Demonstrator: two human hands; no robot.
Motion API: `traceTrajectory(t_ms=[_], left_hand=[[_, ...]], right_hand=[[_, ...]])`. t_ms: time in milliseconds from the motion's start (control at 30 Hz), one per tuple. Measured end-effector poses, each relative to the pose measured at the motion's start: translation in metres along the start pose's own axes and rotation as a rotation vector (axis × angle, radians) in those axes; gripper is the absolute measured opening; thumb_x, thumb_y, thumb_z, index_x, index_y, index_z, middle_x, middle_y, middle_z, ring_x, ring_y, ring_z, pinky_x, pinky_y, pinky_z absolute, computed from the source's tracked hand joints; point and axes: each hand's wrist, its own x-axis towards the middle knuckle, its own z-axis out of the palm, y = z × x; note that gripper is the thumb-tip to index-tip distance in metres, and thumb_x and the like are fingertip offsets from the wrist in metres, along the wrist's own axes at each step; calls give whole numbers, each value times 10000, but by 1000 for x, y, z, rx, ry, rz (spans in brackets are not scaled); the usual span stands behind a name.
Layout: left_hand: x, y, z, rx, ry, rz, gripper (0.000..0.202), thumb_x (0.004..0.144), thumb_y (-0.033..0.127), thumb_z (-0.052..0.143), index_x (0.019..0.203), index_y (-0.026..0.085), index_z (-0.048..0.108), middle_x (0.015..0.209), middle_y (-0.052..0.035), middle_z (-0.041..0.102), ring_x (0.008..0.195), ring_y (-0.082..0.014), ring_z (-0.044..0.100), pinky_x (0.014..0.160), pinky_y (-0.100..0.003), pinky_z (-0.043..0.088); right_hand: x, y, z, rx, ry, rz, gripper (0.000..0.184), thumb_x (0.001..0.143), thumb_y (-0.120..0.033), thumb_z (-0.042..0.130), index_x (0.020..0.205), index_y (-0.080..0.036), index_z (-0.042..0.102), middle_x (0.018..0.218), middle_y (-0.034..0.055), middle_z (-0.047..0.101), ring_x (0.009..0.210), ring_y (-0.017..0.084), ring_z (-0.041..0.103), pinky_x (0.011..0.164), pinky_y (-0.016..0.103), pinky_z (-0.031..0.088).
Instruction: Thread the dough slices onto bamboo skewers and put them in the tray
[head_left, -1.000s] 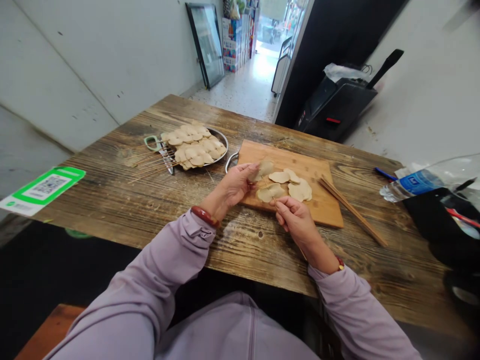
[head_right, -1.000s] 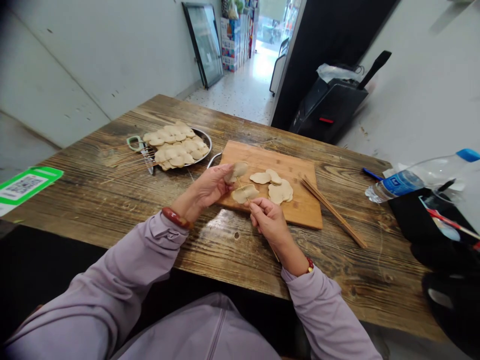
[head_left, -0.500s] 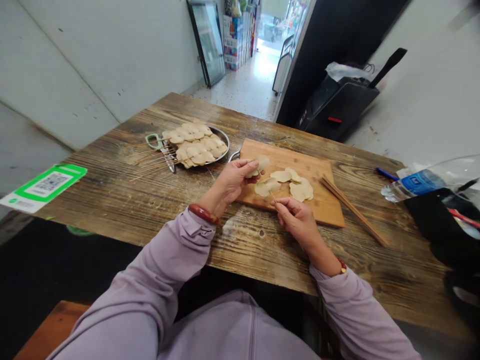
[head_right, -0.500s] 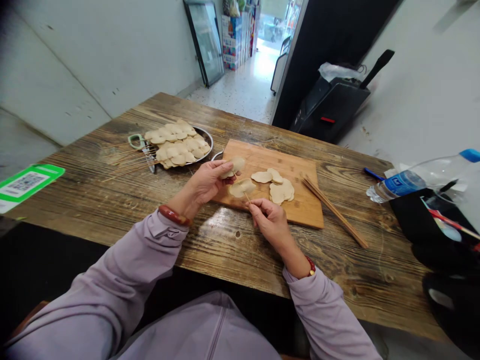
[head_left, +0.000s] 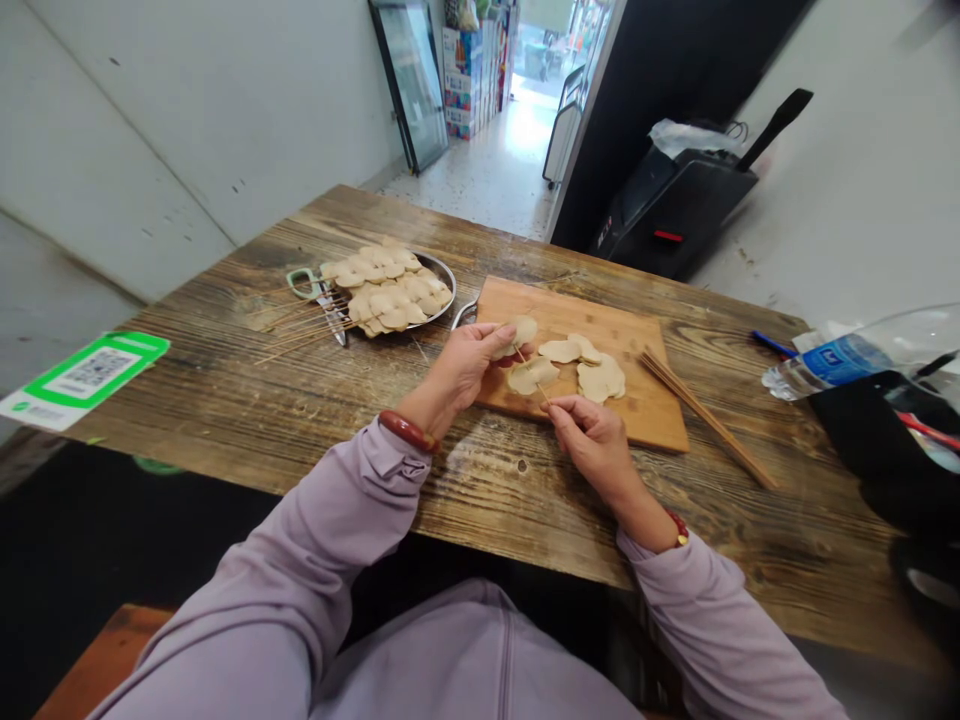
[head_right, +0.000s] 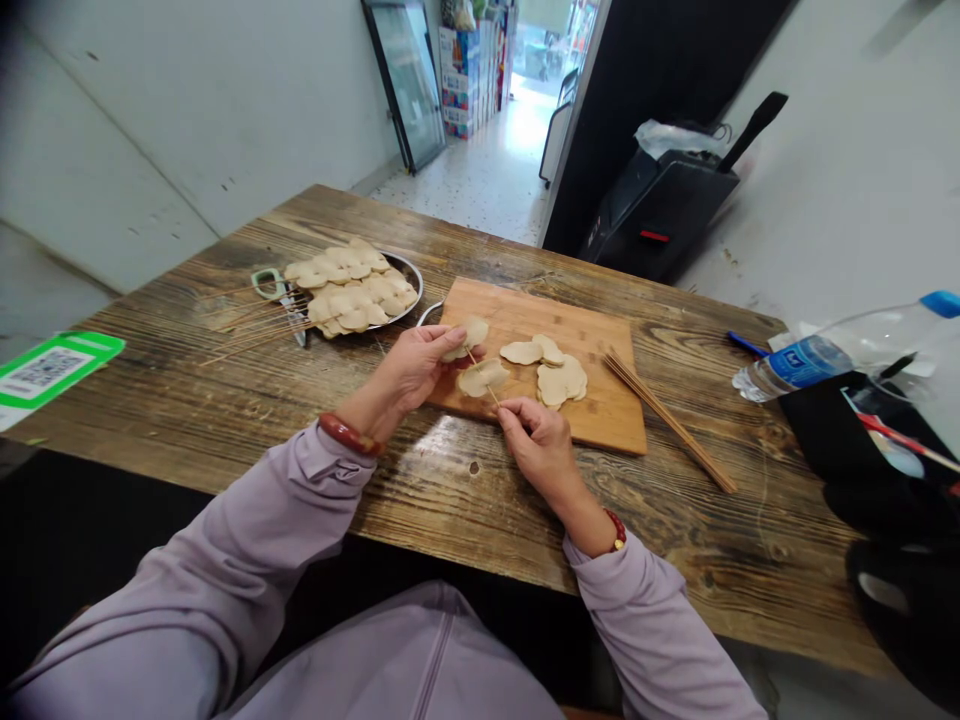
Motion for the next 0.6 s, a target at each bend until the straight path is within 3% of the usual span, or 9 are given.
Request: traceTrajectory(t_ms=[233,600], left_hand=[[-3,0,7,-21,-26,-19,451,573,478,971,747,106,784,738,-86,760,635,-123,623,640,-244,464],[-5,-2,10,-12,-27,-61,397,592,406,960,727,101,746,682,-45,699,599,-102,568,590,-224,427]], right_hand=[[0,-4,0,-93,27,-53,232,935,-366,604,874,-194,748,584,5,617,642,186,639,532,263,425],[-1,-6,2,-137,43,-86,237,947,-356,587,845,-192,725,609,8,638,620,177,634,549,272,426]])
